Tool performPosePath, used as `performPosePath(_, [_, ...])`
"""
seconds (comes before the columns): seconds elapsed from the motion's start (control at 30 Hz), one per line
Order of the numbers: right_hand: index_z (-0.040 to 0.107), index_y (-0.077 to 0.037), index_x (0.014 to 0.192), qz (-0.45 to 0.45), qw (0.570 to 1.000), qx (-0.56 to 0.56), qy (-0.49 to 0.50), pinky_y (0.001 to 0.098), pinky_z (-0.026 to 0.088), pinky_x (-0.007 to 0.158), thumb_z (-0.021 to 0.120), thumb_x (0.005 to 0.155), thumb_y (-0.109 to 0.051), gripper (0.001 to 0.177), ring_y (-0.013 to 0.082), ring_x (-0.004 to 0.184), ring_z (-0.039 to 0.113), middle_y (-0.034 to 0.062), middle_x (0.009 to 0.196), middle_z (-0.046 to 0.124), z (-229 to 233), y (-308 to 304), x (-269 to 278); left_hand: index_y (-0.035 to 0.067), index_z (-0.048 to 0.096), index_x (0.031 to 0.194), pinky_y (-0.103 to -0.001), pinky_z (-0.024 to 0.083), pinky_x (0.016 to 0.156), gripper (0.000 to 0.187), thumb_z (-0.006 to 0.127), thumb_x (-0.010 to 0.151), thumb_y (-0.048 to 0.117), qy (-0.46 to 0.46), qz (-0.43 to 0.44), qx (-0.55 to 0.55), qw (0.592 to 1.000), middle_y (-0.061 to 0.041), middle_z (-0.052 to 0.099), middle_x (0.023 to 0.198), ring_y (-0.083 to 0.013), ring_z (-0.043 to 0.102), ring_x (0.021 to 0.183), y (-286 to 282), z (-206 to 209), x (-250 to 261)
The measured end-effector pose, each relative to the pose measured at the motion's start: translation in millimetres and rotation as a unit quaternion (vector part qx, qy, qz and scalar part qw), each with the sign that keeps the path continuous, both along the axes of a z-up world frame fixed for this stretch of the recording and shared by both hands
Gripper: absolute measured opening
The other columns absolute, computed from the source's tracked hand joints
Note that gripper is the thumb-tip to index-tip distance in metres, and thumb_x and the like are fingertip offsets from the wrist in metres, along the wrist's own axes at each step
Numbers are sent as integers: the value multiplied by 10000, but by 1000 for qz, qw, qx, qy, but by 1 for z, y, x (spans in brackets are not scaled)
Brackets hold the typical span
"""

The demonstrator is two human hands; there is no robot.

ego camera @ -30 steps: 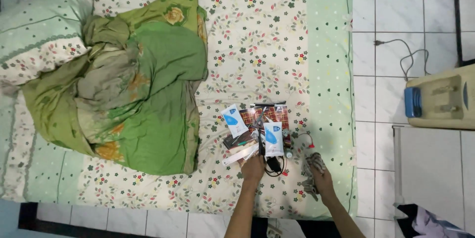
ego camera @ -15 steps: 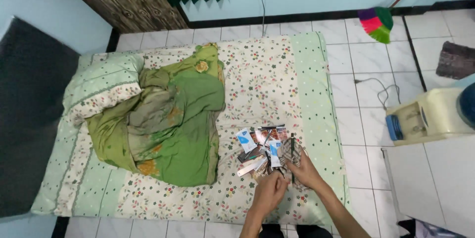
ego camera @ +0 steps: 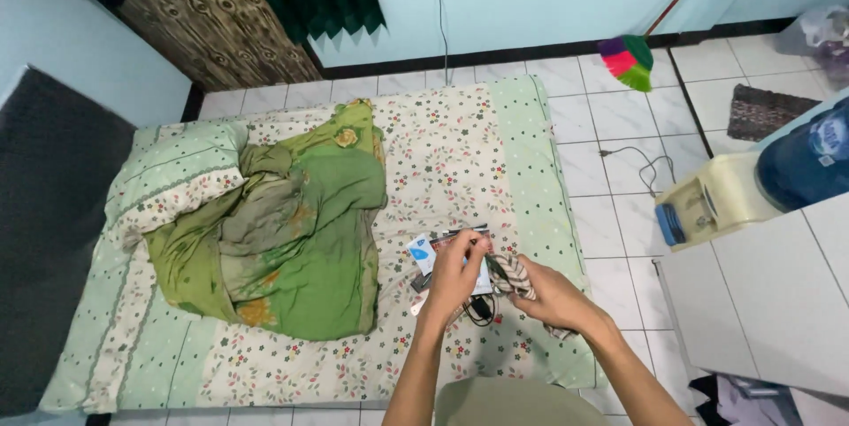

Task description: Picking up small stationery items and packets from a bed and organizing them into a cabinet drawer.

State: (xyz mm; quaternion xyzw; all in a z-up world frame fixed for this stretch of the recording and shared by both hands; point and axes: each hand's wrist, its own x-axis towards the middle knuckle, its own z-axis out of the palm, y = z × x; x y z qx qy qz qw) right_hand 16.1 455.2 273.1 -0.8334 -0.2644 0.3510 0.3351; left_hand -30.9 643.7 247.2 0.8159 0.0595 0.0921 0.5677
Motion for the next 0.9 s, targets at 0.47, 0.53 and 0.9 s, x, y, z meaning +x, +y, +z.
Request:
performPosePath(0.47, [431,-43,1529,-499,718,381,301,457,380,1180,212,980,-545,776,330,1397,499,206,1508,533,-41,15,-1,91,511,1164,-355,278,499,301,351,1114,341,145,-117,63,980,-13,477,648,-162,411,512,-39,-30,-32])
performPosePath(0.53, [476,-29,1494,-510,698,405,298,459,401,1156,241,1017,-462,686,324,1354,532,205,1459,575,-49,18,-5,114,436,1037,-388,245,504,261,307,1137,318,153,-122,97,976,-36,399,607,-203,381,500,-45,-24,-36])
performPosePath(0.9, [463,-93,1327,-381,871,303,67,350,443,1033,526,996,-192,352,206,1160,573,111,1262,627,-51,15,0,10,507,1314,-452,382,508,443,296,1115,345,153,-110,194,963,-108,551,625,-305,532,532,-49,-22,-46])
